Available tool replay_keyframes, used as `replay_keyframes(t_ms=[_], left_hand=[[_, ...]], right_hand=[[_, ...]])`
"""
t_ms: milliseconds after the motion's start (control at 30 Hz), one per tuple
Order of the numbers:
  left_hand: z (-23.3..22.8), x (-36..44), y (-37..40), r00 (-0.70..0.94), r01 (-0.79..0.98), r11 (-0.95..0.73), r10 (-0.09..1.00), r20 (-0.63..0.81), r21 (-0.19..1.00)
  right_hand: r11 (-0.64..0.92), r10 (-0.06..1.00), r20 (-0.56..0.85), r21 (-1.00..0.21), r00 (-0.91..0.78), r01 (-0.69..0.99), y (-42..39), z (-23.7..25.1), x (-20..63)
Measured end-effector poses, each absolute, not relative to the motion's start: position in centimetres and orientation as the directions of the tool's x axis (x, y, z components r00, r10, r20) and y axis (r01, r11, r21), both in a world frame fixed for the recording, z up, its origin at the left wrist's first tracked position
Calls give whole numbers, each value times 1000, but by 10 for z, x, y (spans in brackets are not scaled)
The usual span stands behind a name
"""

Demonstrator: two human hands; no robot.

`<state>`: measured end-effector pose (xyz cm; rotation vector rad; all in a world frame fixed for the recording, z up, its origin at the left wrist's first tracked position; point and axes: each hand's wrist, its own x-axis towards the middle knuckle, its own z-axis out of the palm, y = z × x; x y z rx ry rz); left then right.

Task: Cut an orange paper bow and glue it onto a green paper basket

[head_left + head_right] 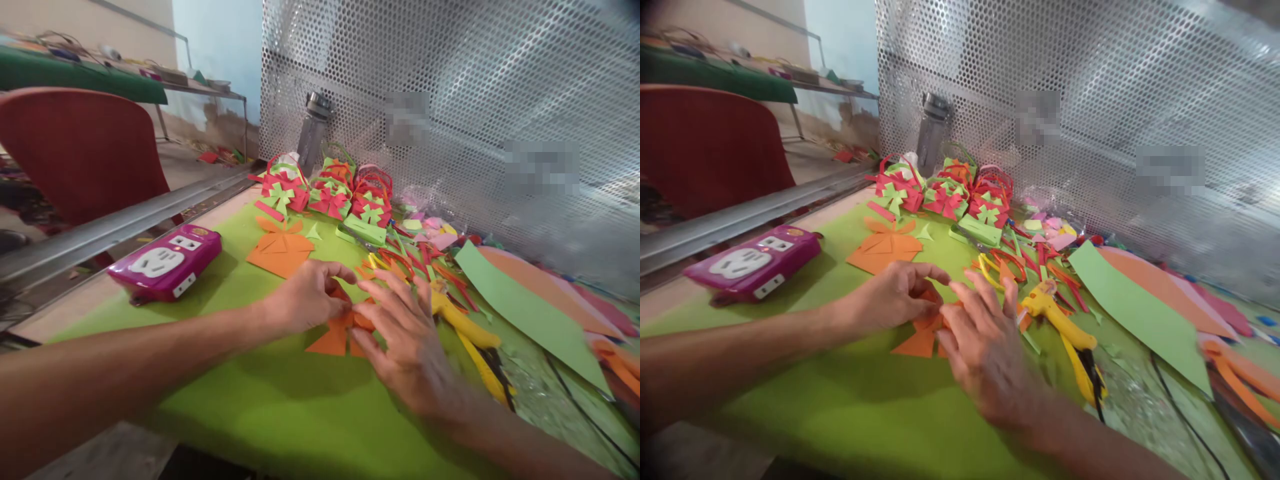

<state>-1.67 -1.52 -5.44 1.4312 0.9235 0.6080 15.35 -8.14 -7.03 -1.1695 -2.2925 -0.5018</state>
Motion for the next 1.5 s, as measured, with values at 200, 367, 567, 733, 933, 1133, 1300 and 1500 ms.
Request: replay_keyframes(t_ms=[200,367,567,733,933,1133,1300,1500], left_hand=[[-61,-17,-14,562,138,59,817,-127,989],[-61,-18,-14,558,163,40,821,-125,986],[-57,-18,-14,559,178,35,819,-130,983],[-58,-18,-14,555,174,26,823,-120,984],[-63,-19,-13,580,129,45,807,-113,991],[-63,-18,-13,577,137,55,807,-125,989],[-62,-18,-13,578,150,49,806,-128,987],[-61,-18,-13,570,173,29,812,-124,984]], right_hand=[[558,630,604,85,-489,825,-82,-72,153],[575,631,591,78,-502,814,-82,-73,155],[569,646,570,83,-507,818,-83,-72,153],[579,639,555,109,-533,808,-84,-72,153],[589,618,579,109,-532,801,-84,-72,151],[599,606,589,104,-534,794,-84,-71,151],[580,649,529,121,-547,806,-85,-71,153],[575,641,530,147,-555,805,-84,-72,153]])
